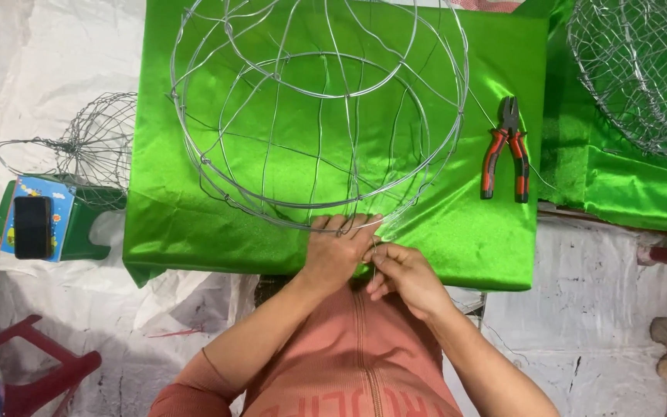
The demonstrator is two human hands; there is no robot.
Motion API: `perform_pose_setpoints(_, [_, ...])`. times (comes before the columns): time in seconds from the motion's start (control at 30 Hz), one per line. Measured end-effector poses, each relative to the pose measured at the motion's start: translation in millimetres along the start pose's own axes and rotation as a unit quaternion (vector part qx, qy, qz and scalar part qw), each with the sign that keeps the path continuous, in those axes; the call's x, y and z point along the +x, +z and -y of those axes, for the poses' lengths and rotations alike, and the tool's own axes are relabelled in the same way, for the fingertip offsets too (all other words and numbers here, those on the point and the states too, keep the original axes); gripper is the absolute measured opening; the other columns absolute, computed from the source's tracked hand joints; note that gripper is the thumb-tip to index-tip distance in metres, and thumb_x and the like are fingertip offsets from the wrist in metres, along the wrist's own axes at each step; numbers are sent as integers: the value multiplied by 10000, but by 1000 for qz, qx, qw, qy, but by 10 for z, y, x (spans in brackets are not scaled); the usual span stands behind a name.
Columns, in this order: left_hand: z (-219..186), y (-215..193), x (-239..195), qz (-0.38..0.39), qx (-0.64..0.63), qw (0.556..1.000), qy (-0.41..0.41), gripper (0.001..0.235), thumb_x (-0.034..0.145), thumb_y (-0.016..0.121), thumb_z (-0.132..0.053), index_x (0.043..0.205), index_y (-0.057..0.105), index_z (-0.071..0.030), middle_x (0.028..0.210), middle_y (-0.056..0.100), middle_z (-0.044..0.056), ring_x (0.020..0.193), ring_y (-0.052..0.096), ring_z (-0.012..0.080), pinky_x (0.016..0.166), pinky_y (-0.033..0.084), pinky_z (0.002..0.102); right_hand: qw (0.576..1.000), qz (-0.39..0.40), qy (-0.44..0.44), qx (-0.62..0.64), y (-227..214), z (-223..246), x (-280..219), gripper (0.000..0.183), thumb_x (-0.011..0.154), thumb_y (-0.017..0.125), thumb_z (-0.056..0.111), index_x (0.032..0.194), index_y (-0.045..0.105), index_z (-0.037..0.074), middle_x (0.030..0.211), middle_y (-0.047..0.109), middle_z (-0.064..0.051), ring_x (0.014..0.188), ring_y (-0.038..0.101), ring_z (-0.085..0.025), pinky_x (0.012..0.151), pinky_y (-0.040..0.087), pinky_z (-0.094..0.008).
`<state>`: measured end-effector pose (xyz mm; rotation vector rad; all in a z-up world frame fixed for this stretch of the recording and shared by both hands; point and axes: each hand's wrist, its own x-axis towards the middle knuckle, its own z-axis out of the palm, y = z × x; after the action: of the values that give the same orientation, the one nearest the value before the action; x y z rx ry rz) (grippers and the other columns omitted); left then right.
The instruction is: Assembling a spherical metal wire frame by connecting wire segments using pliers and manual twisting on a green workspace.
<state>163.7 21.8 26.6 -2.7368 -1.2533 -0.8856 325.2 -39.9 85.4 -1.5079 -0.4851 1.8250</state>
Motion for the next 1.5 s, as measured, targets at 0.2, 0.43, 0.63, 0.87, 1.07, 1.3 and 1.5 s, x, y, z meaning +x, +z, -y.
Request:
perform_pose_setpoints(0.2, [26,64,-32,-8,4,1000,12,300,1012,591,-352,1268,696,-235,959,678,1,787,613,202,733,505,391,889,41,-197,-412,-77,194,-186,374,894,730,90,1259,696,15,1066,766,-221,1001,757,-400,799,648,-481])
perform_pose_setpoints(0.43, [-12,78,-32,-2,-9,1000,0,295,972,635,-335,1227,714,-209,883,670,4,761,625,210,749,520,402,680,-133,-385,-609,-200,-107,-1,230,939,678,452,1061,751,272,963,755,54,884,759,-161,682,626,-289])
perform_pose_setpoints(0.63, [-8,254,-145,2,-28,1000,-3,374,862,683,-250,1232,713,-202,802,636,10,757,616,219,774,505,418,679,-182,-374,-605,-189,-37,240,190,964,617,486,935,721,329,750,687,68,700,722,-192,605,599,-349])
perform_pose_setpoints(0.87, [21,109,36,-98,-16,995,-22,231,926,669,-264,717,612,-186,589,480,-25,572,570,200,646,501,364,779,-166,-274,-539,-74,375,328,326,956,658,522,834,669,220,674,688,-39,685,702,-331,601,566,-452])
perform_pose_setpoints(1.07, [39,-102,200,-82,-49,994,-58,110,909,661,-259,901,665,-149,625,531,6,598,620,226,686,533,402,861,-160,-317,-365,-141,154,318,163,922,743,282,952,693,130,699,713,-96,614,679,-238,539,554,-389])
perform_pose_setpoints(1.3, [-36,-21,134,-68,-54,995,-52,220,984,569,-287,846,583,-116,612,538,44,609,636,255,689,524,395,964,-74,-251,48,-15,-237,595,294,957,687,115,1211,656,-31,1044,716,-124,844,664,-180,704,603,-337])
perform_pose_setpoints(1.5, [-49,-194,262,-65,-106,989,-86,156,881,714,-223,921,643,-89,568,553,63,561,646,286,661,520,436,968,-25,-246,50,198,-40,461,404,925,727,322,1189,740,17,1040,774,-139,923,676,-160,805,574,-344])
